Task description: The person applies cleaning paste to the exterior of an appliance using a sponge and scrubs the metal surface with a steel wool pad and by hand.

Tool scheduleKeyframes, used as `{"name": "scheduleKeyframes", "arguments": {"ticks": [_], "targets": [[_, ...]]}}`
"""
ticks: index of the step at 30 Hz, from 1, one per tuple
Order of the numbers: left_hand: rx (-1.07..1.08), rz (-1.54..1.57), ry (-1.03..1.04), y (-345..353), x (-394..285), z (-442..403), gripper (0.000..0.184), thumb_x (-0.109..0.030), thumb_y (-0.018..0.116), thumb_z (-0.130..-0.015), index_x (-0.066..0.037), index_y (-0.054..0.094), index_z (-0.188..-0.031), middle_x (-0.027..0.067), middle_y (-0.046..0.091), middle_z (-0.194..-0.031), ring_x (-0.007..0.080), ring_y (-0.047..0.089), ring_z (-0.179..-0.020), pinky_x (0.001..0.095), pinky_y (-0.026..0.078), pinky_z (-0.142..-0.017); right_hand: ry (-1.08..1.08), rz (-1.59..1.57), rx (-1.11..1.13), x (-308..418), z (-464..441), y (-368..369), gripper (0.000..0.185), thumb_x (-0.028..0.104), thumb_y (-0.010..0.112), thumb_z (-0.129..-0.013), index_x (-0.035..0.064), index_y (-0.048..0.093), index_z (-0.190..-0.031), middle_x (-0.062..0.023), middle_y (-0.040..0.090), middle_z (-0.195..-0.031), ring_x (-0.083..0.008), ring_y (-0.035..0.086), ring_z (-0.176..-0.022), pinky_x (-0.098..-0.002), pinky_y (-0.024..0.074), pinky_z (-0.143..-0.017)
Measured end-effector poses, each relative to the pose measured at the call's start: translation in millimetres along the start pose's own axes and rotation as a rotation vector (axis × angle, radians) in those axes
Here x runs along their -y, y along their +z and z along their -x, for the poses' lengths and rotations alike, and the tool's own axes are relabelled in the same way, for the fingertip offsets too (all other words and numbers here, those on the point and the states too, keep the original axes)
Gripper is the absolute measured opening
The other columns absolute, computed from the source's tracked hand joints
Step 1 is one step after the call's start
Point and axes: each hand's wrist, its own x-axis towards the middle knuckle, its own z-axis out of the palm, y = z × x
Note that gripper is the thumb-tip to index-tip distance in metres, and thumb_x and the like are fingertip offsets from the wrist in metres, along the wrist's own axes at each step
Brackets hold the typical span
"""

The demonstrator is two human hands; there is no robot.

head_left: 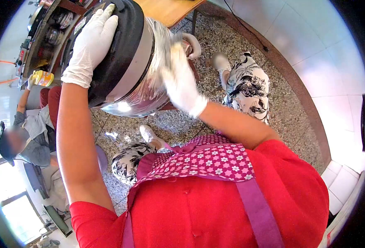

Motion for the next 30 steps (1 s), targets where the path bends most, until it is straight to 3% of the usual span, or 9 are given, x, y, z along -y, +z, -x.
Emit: {"name": "scheduleKeyframes", "arguments": {"ticks": [6, 7, 9, 11, 18, 20, 25, 27, 30], "targets": [[-0.033, -0.147, 0.070, 1, 3, 0, 0.055, -0.040, 0.038, -0.100, -0.007, 0.047, -0.143, 0.0237, 0.043, -0.147, 0.0347, 0.038, -0.140, 0.0373, 0.027, -0.116, 0.015, 0.009, 0.071, 11, 34, 5, 0.074, 0.021, 0.055, -0.094, -0.0184, 0.018, -0.145, -0.0430, 0.017, -0.149, -0.0547, 0.016, -0.142, -0.0485, 0.0135, -0.120], [-0.032, -0.123, 0.064, 1, 3, -1, 0.055, -0.040, 0.038, -0.100, -0.008, 0.047, -0.144, 0.0237, 0.043, -0.147, 0.0348, 0.037, -0.140, 0.0372, 0.027, -0.116, 0.055, 0.027, -0.033, -1, 11, 8, 0.062, 0.018, 0.051, -0.096, -0.0138, 0.028, -0.144, -0.0393, 0.031, -0.144, -0.0507, 0.028, -0.138, -0.0460, 0.0224, -0.118], [-0.028, -0.117, 0.058, 0, -3, 2, 0.055, -0.040, 0.039, -0.100, -0.007, 0.047, -0.144, 0.0238, 0.043, -0.147, 0.0353, 0.037, -0.140, 0.0370, 0.026, -0.116, 0.200, -0.196, 0.060, -29, -47, -13, 0.024, 0.020, 0.049, -0.098, -0.0017, 0.057, -0.103, -0.0274, 0.062, -0.101, -0.0425, 0.060, -0.099, -0.0471, 0.0475, -0.083], [-0.022, -0.111, 0.066, 3, 1, 1, 0.055, -0.040, 0.039, -0.100, -0.007, 0.047, -0.144, 0.0239, 0.043, -0.147, 0.0354, 0.037, -0.140, 0.0371, 0.026, -0.116, 0.312, -0.178, 0.132, -46, -72, -15, 0.023, 0.019, 0.049, -0.097, 0.0016, 0.058, -0.085, -0.0248, 0.062, -0.084, -0.0421, 0.061, -0.085, -0.0494, 0.0469, -0.072], [0.005, -0.086, 0.044, -2, -6, 2, 0.052, -0.035, 0.040, -0.101, -0.005, 0.048, -0.143, 0.0218, 0.043, -0.148, 0.0332, 0.037, -0.141, 0.0358, 0.025, -0.117, 0.067, 0.015, -0.189, -10, 16, 5, 0.031, 0.002, 0.048, -0.085, -0.0114, 0.056, -0.112, -0.0336, 0.058, -0.105, -0.0482, 0.056, -0.101, -0.0506, 0.0431, -0.095], [0.004, -0.019, -0.014, -2, -10, 3, 0.052, -0.035, 0.041, -0.101, -0.005, 0.048, -0.143, 0.0217, 0.043, -0.148, 0.0324, 0.036, -0.141, 0.0354, 0.025, -0.117, -0.033, 0.136, -0.144, -30, -5, -2, 0.028, 0.000, 0.048, -0.081, -0.0088, 0.063, -0.104, -0.0302, 0.062, -0.101, -0.0461, 0.059, -0.102, -0.0483, 0.0457, -0.095], [0.014, -0.057, 0.011, -1, -6, 2, 0.052, -0.034, 0.041, -0.101, -0.005, 0.047, -0.143, 0.0217, 0.043, -0.148, 0.0323, 0.036, -0.142, 0.0350, 0.025, -0.117, 0.683, -0.229, 0.474, -47, -94, -34, 0.018, 0.010, 0.056, -0.081, 0.0037, 0.072, -0.086, -0.0171, 0.071, -0.081, -0.0323, 0.068, -0.063, -0.0436, 0.0554, -0.057], [0.000, -0.048, -0.001, 0, -5, 1, 0.052, -0.034, 0.041, -0.101, -0.005, 0.047, -0.143, 0.0217, 0.043, -0.148, 0.0325, 0.036, -0.141, 0.0353, 0.024, -0.117, -0.038, 0.409, 0.476, -76, -69, -25, 0.019, 0.013, 0.056, -0.082, 0.0058, 0.074, -0.080, -0.0143, 0.071, -0.083, -0.0307, 0.068, -0.082, -0.0445, 0.0536, -0.077], [0.009, -0.042, -0.044, -4, -19, 3, 0.052, -0.034, 0.041, -0.101, -0.004, 0.047, -0.143, 0.0218, 0.043, -0.148, 0.0327, 0.037, -0.141, 0.0355, 0.025, -0.117, 0.319, -0.098, 0.159, -52, -24, -17, 0.021, 0.013, 0.056, -0.080, 0.0044, 0.074, -0.076, -0.0181, 0.068, -0.094, -0.0342, 0.062, -0.103, -0.0423, 0.0472, -0.093]]}}
